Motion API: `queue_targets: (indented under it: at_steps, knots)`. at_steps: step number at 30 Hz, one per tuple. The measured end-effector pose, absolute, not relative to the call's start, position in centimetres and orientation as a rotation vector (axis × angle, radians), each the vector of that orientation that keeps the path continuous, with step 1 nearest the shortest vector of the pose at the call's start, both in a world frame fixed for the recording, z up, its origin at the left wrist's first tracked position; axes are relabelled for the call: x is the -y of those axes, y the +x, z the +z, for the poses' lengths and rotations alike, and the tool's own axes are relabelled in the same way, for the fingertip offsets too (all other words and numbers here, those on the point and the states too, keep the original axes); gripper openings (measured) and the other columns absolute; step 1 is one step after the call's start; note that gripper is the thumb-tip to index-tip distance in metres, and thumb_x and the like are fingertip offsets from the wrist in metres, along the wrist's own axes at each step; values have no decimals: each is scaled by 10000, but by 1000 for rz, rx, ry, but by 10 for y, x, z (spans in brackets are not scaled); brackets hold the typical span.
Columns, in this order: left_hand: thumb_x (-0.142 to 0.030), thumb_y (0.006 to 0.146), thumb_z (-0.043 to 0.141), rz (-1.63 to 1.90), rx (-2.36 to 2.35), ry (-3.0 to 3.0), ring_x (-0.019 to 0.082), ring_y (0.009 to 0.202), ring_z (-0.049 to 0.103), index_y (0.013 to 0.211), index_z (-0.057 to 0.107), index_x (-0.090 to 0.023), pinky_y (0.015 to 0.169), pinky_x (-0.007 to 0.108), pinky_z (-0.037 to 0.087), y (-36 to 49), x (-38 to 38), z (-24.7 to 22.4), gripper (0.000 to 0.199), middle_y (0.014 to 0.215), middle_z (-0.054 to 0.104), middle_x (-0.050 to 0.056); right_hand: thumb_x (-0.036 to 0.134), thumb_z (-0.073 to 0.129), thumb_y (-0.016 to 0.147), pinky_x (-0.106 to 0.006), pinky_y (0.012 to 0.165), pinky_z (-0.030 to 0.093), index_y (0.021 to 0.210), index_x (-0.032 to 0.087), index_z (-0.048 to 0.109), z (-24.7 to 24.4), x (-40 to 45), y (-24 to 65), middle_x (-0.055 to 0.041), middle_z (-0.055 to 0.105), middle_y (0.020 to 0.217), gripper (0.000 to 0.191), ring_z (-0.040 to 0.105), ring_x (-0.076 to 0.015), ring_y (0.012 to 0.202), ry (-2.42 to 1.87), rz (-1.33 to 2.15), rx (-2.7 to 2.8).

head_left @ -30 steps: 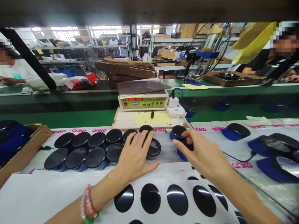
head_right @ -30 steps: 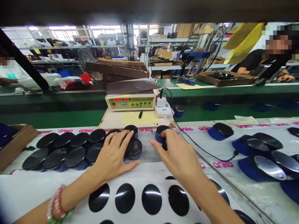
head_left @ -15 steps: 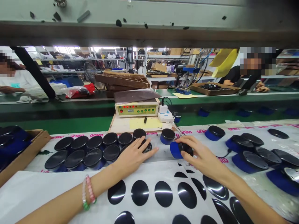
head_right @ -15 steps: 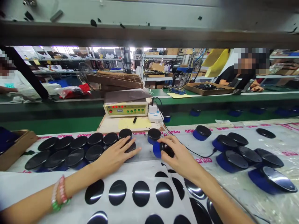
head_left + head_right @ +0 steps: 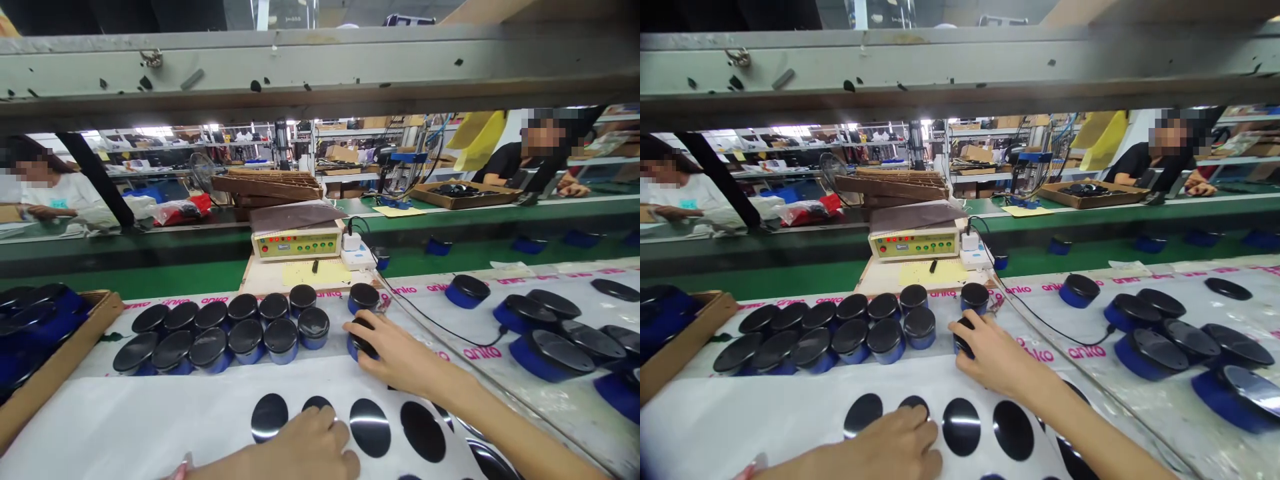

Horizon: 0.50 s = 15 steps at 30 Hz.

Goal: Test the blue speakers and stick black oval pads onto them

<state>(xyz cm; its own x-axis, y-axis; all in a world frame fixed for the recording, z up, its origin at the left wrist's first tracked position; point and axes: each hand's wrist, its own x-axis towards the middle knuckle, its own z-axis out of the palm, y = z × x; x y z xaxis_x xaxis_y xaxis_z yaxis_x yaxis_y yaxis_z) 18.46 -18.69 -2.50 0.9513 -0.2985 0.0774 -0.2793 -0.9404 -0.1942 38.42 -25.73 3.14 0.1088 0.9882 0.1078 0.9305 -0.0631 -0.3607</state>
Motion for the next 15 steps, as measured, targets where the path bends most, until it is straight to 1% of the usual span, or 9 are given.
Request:
queue_targets:
  at_steps: [2,4,6,9,12,15]
  knots:
    - [-393,735,690,-297,-421,-2881,162,536,496,668,533,-185,436,267,211,183,186,-29,270,603,555,16,207,476,803,-451,869,460,1216,281,548,31,255,385,-108,495,1263,426,545,-293,1061,-2052,252,1878]
    - [-355,732,698,-296,-386,-2875,168,539,500,660,534,-183,430,270,190,182,185,-26,249,608,557,22,225,493,810,-436,868,465,1221,284,548,29,255,386,-101,505,1261,418,553,-291,1056,-2034,255,1877]
    - [-325,742,688,-159,-371,-2933,186,573,519,679,571,-183,429,258,185,185,185,-25,194,627,582,45,236,501,819,-427,873,465,1189,279,573,29,255,386,-96,531,1230,380,562,-286,1046,-2034,232,1885]
    - [-296,780,643,174,-328,-3115,185,625,529,741,620,-178,458,228,232,196,183,-33,126,682,618,70,256,501,834,-403,865,475,1127,264,600,35,250,387,-86,556,1189,309,580,-260,1017,-1997,148,1921]
    - [-328,818,586,421,-103,-3280,159,611,511,786,629,-166,496,220,280,209,179,-45,170,698,615,63,291,486,856,-366,880,465,1111,231,592,50,232,394,-89,553,1187,283,565,-237,1033,-1911,-21,1897]
    - [-362,834,560,490,-44,-3339,155,603,501,818,625,-162,480,217,269,212,176,-55,210,685,607,51,321,443,882,-367,905,429,1178,196,546,62,199,405,-108,528,1226,337,523,-246,1088,-1940,-130,1901]
